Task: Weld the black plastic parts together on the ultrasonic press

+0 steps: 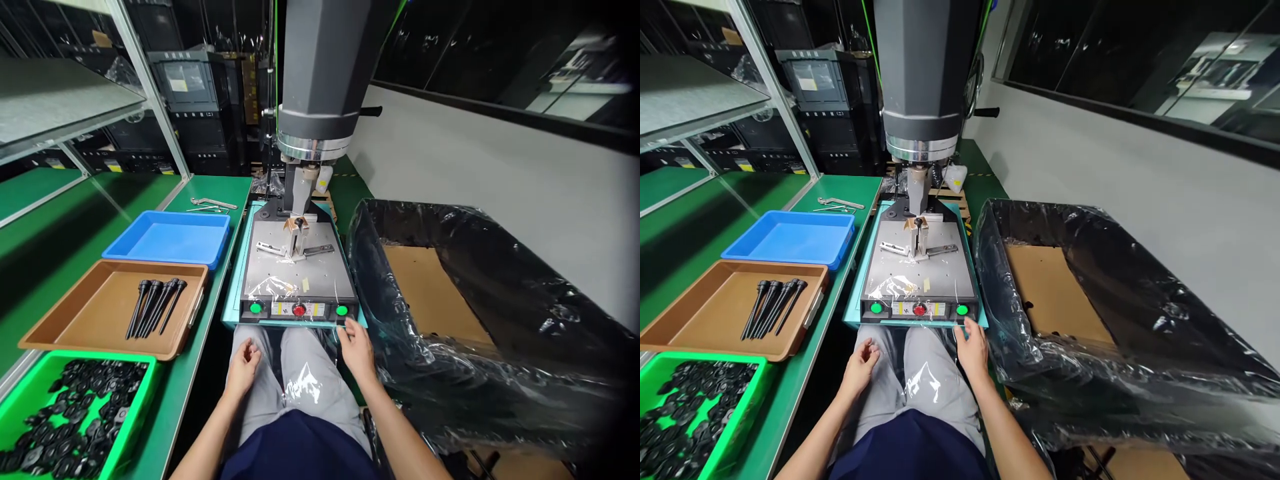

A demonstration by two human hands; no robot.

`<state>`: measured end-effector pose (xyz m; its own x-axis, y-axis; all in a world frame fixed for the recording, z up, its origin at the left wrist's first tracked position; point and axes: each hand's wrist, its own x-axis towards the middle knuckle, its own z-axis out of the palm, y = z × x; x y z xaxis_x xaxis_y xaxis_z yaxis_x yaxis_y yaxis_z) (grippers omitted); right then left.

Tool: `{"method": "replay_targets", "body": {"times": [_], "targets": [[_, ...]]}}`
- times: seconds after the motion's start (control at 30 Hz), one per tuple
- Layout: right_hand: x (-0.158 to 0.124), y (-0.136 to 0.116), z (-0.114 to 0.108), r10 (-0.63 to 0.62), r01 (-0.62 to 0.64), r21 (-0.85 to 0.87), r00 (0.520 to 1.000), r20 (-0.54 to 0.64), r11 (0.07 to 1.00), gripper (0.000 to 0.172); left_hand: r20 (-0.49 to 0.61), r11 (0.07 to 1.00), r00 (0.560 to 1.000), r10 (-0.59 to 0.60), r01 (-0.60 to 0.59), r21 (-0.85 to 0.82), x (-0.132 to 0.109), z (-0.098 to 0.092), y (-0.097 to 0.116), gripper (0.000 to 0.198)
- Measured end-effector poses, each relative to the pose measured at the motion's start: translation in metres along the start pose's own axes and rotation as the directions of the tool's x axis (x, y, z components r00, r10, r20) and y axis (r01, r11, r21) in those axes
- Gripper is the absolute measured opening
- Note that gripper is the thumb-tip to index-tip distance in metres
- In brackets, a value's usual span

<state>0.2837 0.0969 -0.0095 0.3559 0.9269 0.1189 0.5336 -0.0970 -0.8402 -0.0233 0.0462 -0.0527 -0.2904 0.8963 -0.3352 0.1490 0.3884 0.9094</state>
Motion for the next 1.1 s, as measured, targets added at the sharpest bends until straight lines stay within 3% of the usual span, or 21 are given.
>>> {"method": "replay_targets", "body": {"times": [0.07, 0.17, 0.27, 0.37, 0.5, 0.67, 0.73, 0.83, 0.9, 1.03, 1.1], "targets": [[0.041, -0.041, -0.001, -0.160, 0.160, 0.054, 0.987, -0.007, 0.986, 0.042, -0.041, 0.991, 0.999, 0.008, -0.003, 0.133, 0.004, -0.004, -0.002, 0.065], [0.109, -0.109, 0.010, -0.366, 0.366, 0.117, 0.931, -0.023, 0.923, 0.035, -0.080, 0.961, 0.994, 0.080, -0.055, 0.272, 0.005, -0.009, 0.002, 0.072], [0.171, -0.164, 0.033, -0.446, 0.442, 0.098, 0.895, 0.023, 0.892, 0.037, -0.095, 0.943, 0.986, 0.140, -0.103, 0.317, 0.003, -0.014, 0.011, 0.073], [0.213, -0.194, 0.056, -0.484, 0.486, 0.012, 0.866, 0.126, 0.874, 0.037, -0.086, 0.950, 0.987, 0.135, -0.104, 0.295, -0.002, -0.018, 0.021, 0.070], [0.236, -0.205, 0.075, -0.518, 0.530, 0.015, 0.822, 0.237, 0.848, 0.024, -0.092, 0.972, 0.988, 0.125, -0.104, 0.210, -0.004, -0.019, 0.022, 0.067], [0.233, -0.209, 0.063, -0.559, 0.558, 0.061, 0.812, 0.169, 0.828, 0.020, -0.064, 0.987, 0.988, 0.143, -0.138, 0.080, 0.000, -0.013, 0.027, 0.055], [0.220, -0.210, 0.048, -0.560, 0.545, 0.136, 0.817, 0.139, 0.827, 0.022, -0.014, 0.982, 0.983, 0.184, -0.183, 0.044, -0.002, -0.012, 0.042, 0.048], [0.182, -0.207, 0.020, -0.504, 0.430, 0.335, 0.846, 0.176, 0.838, 0.028, 0.049, 0.945, 0.945, 0.323, -0.325, 0.034, -0.010, -0.012, 0.081, 0.038], [0.149, -0.204, 0.003, -0.469, 0.287, 0.514, 0.841, 0.268, 0.809, 0.032, 0.060, 0.880, 0.883, 0.465, -0.469, 0.073, -0.018, -0.012, 0.114, 0.034], [0.088, -0.199, -0.011, -0.458, -0.051, 0.743, 0.758, 0.463, 0.667, 0.039, 0.074, 0.642, 0.665, 0.743, -0.740, 0.200, -0.031, -0.010, 0.173, 0.038], [0.067, -0.197, -0.012, -0.462, -0.128, 0.766, 0.730, 0.503, 0.630, 0.041, 0.108, 0.539, 0.573, 0.813, -0.809, 0.236, -0.035, -0.007, 0.191, 0.036]]}}
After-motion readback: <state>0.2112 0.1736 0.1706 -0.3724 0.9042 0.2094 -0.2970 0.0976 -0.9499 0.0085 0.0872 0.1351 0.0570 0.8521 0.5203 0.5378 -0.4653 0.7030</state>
